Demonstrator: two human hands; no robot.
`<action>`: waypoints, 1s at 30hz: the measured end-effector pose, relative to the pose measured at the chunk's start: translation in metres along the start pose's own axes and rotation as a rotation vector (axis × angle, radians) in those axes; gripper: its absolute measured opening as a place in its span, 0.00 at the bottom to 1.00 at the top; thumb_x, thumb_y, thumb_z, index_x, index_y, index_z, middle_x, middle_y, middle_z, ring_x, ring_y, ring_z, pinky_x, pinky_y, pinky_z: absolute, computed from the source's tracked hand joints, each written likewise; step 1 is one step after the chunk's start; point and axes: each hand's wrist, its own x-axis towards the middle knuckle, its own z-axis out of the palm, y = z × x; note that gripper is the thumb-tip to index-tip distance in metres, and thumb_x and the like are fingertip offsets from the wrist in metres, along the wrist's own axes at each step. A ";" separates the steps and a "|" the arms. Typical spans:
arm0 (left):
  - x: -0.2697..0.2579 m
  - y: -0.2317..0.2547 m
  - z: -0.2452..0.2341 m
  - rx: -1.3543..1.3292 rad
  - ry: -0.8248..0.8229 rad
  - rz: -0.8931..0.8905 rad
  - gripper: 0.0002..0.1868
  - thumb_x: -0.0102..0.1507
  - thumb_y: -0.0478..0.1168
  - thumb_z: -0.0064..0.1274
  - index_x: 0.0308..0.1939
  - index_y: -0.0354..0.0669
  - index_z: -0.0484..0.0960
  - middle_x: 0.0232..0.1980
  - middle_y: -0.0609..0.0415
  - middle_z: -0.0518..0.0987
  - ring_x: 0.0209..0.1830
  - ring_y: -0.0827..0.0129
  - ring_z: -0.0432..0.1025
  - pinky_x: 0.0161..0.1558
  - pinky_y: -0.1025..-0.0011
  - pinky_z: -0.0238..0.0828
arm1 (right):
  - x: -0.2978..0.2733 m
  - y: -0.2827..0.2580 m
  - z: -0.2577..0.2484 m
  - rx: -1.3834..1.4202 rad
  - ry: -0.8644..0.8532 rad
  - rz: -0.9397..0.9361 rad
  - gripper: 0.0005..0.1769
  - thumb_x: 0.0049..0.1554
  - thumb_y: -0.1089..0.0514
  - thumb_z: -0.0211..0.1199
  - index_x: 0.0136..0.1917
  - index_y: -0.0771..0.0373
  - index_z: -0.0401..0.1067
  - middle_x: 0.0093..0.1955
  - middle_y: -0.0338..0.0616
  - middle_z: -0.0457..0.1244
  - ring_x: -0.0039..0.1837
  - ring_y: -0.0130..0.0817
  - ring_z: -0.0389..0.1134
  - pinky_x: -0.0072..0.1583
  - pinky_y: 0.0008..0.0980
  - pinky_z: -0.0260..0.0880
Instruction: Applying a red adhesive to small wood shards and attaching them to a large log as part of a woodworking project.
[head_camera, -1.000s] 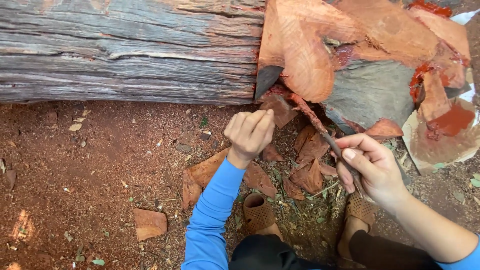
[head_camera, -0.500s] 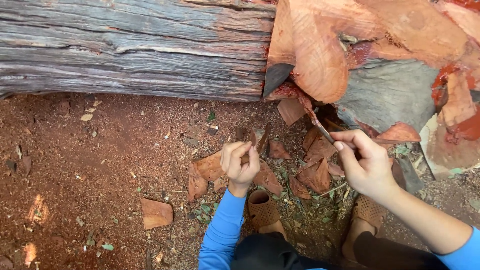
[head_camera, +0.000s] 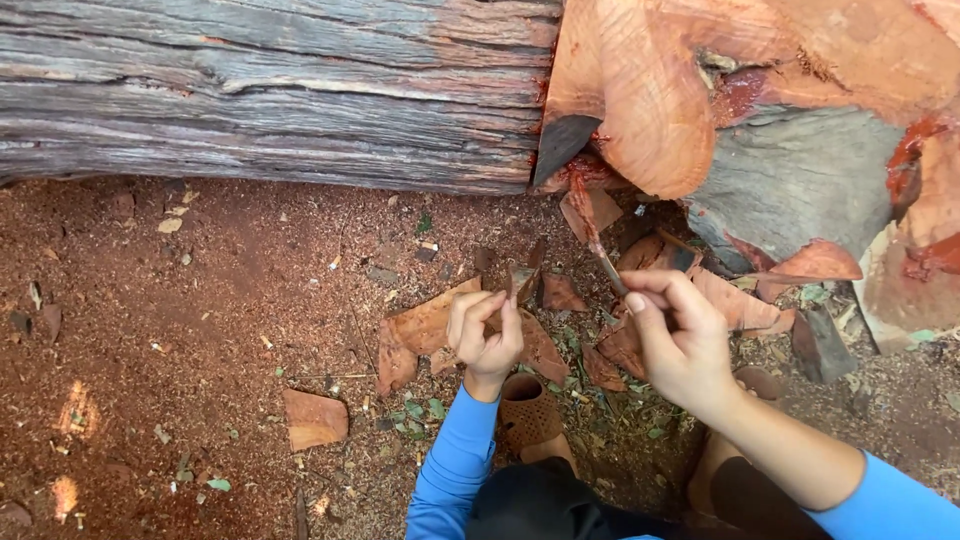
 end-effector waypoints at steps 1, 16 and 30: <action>-0.005 -0.004 -0.003 0.014 0.010 -0.003 0.04 0.54 0.25 0.63 0.31 0.34 0.86 0.27 0.51 0.79 0.23 0.63 0.73 0.28 0.69 0.71 | 0.002 -0.002 0.007 0.077 -0.018 0.003 0.12 0.62 0.70 0.54 0.57 0.69 0.75 0.22 0.40 0.63 0.24 0.26 0.58 0.31 0.25 0.64; 0.002 0.000 -0.030 0.097 0.069 -0.079 0.03 0.56 0.27 0.64 0.31 0.33 0.84 0.27 0.49 0.78 0.23 0.65 0.71 0.28 0.72 0.70 | -0.016 0.021 0.055 0.701 -0.008 0.221 0.12 0.65 0.68 0.47 0.60 0.74 0.65 0.22 0.41 0.60 0.20 0.26 0.61 0.22 0.20 0.61; -0.014 -0.008 -0.046 0.100 0.108 -0.115 0.04 0.56 0.26 0.65 0.31 0.33 0.85 0.26 0.51 0.79 0.22 0.68 0.70 0.26 0.73 0.69 | 0.001 0.026 0.102 0.571 -0.006 0.156 0.12 0.64 0.70 0.50 0.62 0.73 0.60 0.33 0.49 0.66 0.31 0.33 0.70 0.31 0.29 0.78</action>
